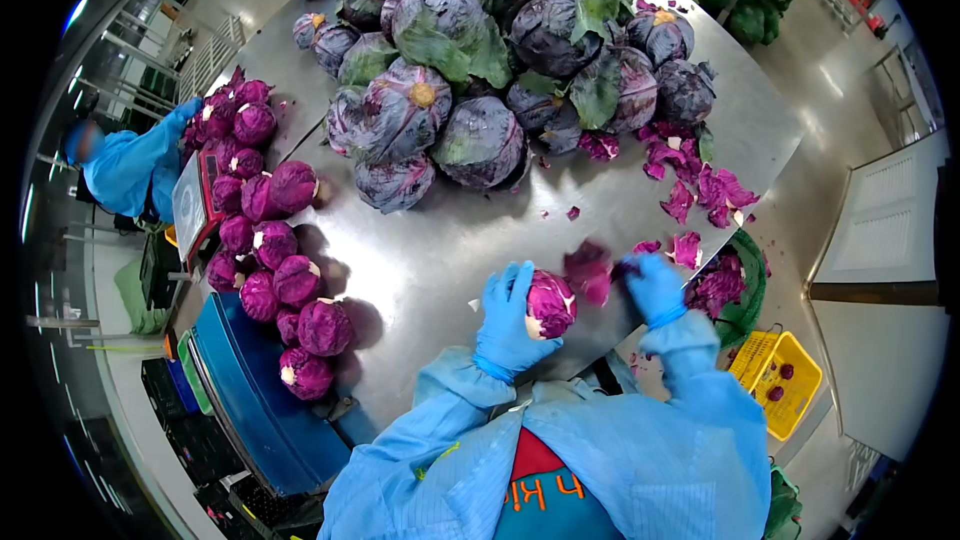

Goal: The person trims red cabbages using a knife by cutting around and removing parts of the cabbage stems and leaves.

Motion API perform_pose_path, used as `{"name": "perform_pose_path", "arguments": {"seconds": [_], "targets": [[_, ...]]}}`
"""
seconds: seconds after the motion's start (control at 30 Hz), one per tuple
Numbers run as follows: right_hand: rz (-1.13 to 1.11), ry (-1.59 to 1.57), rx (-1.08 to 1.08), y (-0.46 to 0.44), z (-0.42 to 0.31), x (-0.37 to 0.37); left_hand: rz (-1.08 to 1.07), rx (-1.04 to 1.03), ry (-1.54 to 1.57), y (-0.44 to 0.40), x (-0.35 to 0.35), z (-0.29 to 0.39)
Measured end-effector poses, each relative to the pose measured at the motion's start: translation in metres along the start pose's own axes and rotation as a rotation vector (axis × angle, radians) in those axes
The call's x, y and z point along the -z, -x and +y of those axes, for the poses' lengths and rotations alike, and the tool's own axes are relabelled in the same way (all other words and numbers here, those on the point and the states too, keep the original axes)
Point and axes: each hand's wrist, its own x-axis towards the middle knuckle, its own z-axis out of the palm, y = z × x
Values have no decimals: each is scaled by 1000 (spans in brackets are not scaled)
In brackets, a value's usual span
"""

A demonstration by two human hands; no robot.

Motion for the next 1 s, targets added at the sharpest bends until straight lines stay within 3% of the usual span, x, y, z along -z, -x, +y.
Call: {"name": "perform_pose_path", "arguments": {"seconds": [0.03, 0.1, 0.17, 0.23, 0.3, 0.4, 0.5, 0.63, 0.73, 0.77, 0.9, 0.97, 1.0], "targets": [[-2, 78, -18, -10, 13, 14, -14, -32, -33, 1, 1, 4], [-84, 266, -280, -40, -34, 69, 4, -9, -17, 2, -2, 6], [38, 131, -206, -39, -55, 75, -15, 46, 46, -1, -6, 4], [-9, -58, -37, -23, -67, 51, -12, 63, -4, -4, -7, 9], [-438, -395, -290, -8, -95, 34, -13, 63, -43, -5, -7, 9], [-613, -753, -565, -7, -109, 19, -17, 48, -68, -5, -6, 8], [-664, -907, -650, -12, -106, 20, -31, 53, -74, -4, -4, 8], [-425, -665, -255, -2, -94, 3, -66, 36, -49, -11, -2, 8], [-393, -187, -22, 2, -98, 7, -55, -4, -38, -10, 0, 6], [-366, -140, -48, 1, -88, 5, -43, -20, -43, -8, 2, 4], [-228, 4, -115, 9, 4, -4, -16, -14, 541, 1, 1, -62], [32, 144, -47, -10, 16, 20, -38, 87, 795, 19, 0, -77], [28, 160, -175, -20, 3, 40, -73, 99, 703, 20, 7, -75]]}}
